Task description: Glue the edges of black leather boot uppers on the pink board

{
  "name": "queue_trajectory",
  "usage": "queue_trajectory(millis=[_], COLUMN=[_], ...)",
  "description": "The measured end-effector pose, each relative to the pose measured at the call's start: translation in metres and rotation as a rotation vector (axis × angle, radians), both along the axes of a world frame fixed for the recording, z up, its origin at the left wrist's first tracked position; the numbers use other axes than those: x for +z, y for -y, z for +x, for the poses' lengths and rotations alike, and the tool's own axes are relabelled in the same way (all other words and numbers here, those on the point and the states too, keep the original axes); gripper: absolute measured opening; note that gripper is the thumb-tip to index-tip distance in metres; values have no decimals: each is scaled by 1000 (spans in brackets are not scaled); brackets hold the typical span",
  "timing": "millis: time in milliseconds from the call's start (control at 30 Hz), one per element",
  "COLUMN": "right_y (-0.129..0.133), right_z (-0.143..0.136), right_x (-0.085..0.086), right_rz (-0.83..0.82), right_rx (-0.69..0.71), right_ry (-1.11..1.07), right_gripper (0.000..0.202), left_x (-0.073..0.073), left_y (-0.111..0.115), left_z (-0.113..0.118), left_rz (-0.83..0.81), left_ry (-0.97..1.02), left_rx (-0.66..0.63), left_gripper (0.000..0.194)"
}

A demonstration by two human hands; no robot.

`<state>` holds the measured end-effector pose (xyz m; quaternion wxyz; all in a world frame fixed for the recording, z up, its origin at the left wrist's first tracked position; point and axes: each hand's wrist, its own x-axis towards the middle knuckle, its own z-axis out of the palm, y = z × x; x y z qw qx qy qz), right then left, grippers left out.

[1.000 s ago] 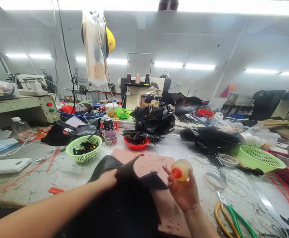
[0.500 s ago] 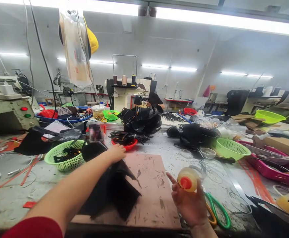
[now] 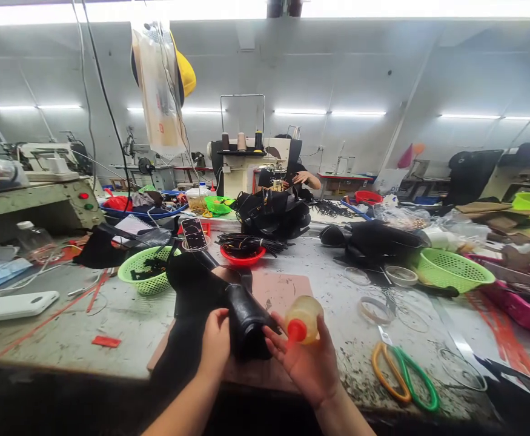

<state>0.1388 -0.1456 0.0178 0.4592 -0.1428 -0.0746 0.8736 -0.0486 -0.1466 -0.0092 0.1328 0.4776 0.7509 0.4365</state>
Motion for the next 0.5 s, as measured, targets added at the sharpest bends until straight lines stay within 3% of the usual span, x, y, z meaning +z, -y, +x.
queue_trajectory(millis=[100,200,267,367,433,500], right_y=[-15,-38,-54,-77,-89,-99], right_z=[-8,-10,-4,11,20,23], right_x=[1,3,5,9,8,5], right_rz=[43,51,41,77,107,110], right_rx=[-35,-165,-257,-328,-339,-348], right_ry=[-14,6,23,42,75,130], right_gripper=[49,36,38,43,44,46], left_x=[-15,-18,-12,4,17,28], left_y=[6,10,13,18,19,16], left_z=[14,13,-4,-46,-70,-79], left_rz=[31,-24,-123,-227,-228,-207], left_ry=[-34,-139,-258,-399,-468,-576], left_rx=[-93,-267,-447,-703,-728,-627], left_gripper=[43,62,64,53,43,37])
